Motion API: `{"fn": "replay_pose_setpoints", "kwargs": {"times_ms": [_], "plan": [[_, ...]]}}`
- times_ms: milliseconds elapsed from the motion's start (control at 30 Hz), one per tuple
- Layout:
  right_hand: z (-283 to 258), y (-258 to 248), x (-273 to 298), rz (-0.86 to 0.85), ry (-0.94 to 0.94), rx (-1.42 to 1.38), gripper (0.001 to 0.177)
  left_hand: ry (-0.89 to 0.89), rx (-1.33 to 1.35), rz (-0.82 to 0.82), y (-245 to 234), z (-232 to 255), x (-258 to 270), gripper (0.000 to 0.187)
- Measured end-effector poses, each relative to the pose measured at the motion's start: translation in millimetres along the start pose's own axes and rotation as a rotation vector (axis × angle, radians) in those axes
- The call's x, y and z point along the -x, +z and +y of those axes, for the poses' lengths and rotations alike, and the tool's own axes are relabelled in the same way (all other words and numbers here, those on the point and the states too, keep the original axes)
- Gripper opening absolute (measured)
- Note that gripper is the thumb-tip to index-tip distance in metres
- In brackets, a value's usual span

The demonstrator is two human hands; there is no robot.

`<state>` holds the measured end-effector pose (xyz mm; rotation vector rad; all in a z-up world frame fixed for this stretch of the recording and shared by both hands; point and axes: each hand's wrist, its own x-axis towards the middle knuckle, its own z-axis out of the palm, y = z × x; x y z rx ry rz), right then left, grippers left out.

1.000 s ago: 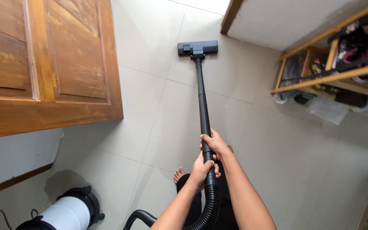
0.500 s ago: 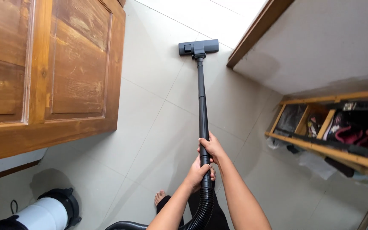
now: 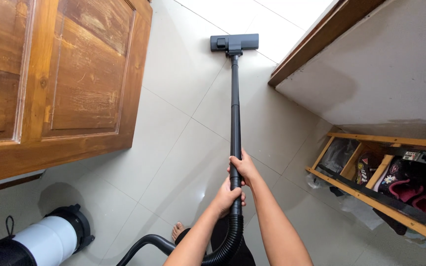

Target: Vacuuming the floor of a room.

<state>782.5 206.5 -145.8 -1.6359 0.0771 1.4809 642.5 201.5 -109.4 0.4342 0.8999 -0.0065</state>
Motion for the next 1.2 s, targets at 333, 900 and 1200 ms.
{"fn": "replay_pose_setpoints", "kwargs": {"times_ms": [333,900,1200], "plan": [[83.6,6.6,89.2,-0.002,0.035,0.087,0.053,-0.002,0.086,-0.033,-13.2,-85.8,88.5,0.059],[247.0,134.2,218.8,-0.021,0.055,0.012,0.027,-0.062,0.233,0.088,-128.0,-193.9,268.2,0.037],[149.4,155.5,147.1,-0.026,0.033,0.144,0.026,-0.022,0.298,0.078,-117.2,-87.5,210.3,0.036]]}}
